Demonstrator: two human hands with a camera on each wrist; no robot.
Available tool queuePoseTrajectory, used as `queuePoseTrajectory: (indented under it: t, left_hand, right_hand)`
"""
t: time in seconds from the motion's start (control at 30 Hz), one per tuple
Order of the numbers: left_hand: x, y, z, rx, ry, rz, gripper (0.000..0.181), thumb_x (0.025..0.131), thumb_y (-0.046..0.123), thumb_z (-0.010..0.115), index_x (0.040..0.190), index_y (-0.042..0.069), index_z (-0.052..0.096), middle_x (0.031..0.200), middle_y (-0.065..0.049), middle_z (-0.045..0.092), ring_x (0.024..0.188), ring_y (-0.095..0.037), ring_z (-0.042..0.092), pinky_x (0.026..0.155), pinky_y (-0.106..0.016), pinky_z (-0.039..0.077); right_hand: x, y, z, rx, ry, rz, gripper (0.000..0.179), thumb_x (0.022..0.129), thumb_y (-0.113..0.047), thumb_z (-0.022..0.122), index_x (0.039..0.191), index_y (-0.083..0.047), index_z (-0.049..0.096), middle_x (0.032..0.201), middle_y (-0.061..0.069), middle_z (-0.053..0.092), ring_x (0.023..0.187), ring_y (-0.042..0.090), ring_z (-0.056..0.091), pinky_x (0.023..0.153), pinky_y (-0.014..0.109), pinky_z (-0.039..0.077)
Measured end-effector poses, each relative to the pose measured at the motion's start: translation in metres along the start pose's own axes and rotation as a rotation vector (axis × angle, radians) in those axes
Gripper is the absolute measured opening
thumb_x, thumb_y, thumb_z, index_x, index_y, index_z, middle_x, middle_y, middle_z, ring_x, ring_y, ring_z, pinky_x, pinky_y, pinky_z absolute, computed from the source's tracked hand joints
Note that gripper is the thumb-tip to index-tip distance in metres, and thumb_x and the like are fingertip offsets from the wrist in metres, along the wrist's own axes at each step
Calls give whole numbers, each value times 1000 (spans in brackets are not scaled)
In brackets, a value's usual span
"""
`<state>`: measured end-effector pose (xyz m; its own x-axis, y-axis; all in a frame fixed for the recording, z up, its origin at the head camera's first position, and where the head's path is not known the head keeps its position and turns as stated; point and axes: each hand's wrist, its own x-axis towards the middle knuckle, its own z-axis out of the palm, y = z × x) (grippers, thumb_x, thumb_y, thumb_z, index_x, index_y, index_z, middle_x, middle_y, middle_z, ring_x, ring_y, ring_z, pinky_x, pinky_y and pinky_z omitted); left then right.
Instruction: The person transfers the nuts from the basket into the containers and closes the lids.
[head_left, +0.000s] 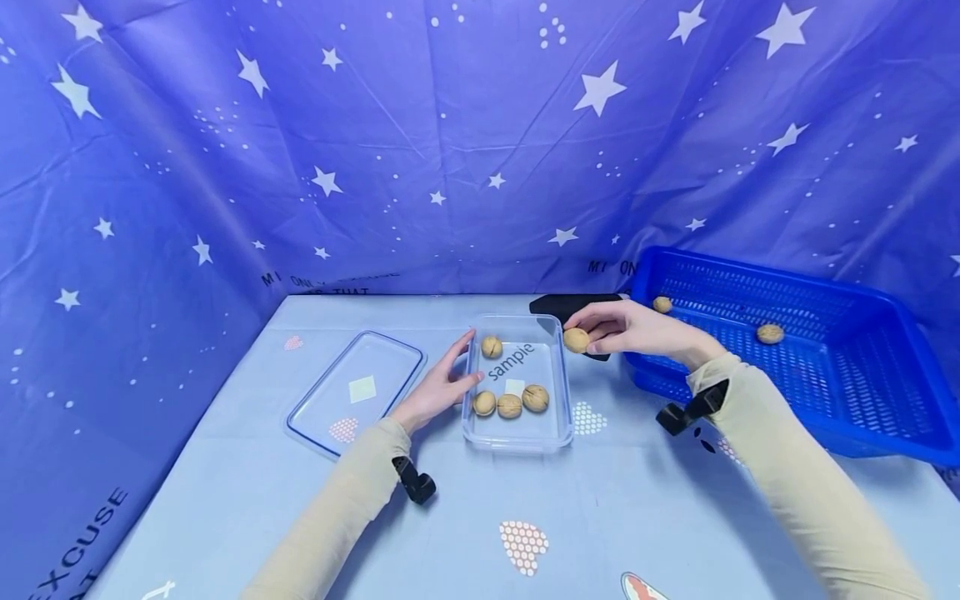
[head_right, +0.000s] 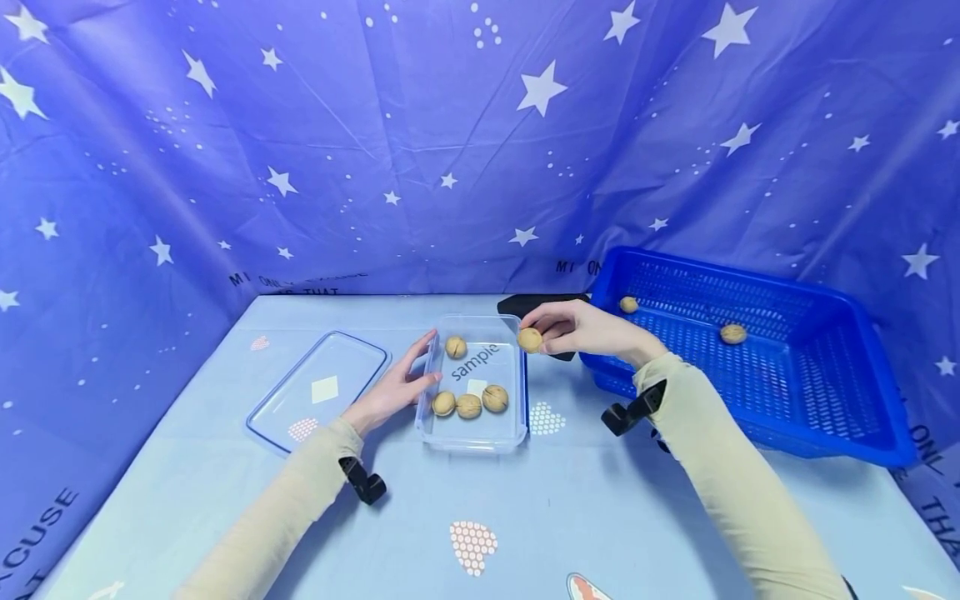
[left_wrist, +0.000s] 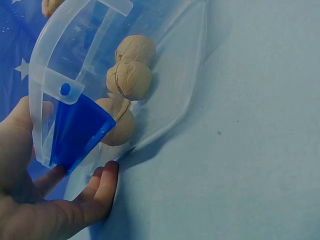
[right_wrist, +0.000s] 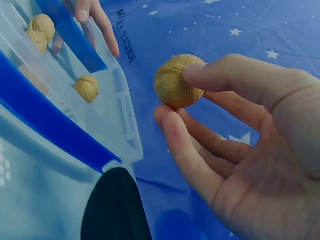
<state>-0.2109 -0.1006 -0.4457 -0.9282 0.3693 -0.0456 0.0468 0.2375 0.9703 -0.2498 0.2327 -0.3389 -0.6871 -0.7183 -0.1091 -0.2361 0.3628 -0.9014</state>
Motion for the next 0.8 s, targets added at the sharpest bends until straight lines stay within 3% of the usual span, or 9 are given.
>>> queuePoseTrajectory:
  t: [0.2, 0.4, 0.57, 0.8]
  left_hand:
    - [0, -1, 0, -8, 0, 20, 76, 95, 13, 61, 156, 24, 17, 157, -17, 19, 134, -45, 30, 99, -54, 43]
    - [1, -5, 1, -28, -23, 28, 77, 96, 13, 60, 157, 19, 12, 158, -20, 14, 133, -50, 30, 91, -52, 50]
    - [1, -5, 1, -25, -24, 22, 78, 96, 13, 60, 157, 21, 13, 158, -19, 15, 133, -48, 31, 91, -50, 51]
    - [0, -3, -1, -29, -9, 9, 76, 95, 16, 61, 156, 25, 17, 158, -15, 18, 131, -46, 36, 87, -46, 53]
  right_hand:
    - [14, 2, 13, 18, -24, -23, 42, 91, -4, 64, 132, -2, 54, 125, 14, 59, 109, 28, 58, 91, 35, 52]
    - [24, 13, 27, -24, -27, -36, 42, 90, -8, 67, 130, -4, 57, 128, 10, 59, 116, 27, 54, 95, 36, 49]
    - [31, 21, 36, -35, -20, -78, 44, 89, -7, 67, 130, 2, 56, 127, 12, 59, 116, 29, 53, 96, 38, 48]
    - [42, 27, 49, -91, -8, -112, 41, 88, -7, 68, 128, -3, 59, 123, 11, 61, 110, 27, 55, 85, 38, 51]
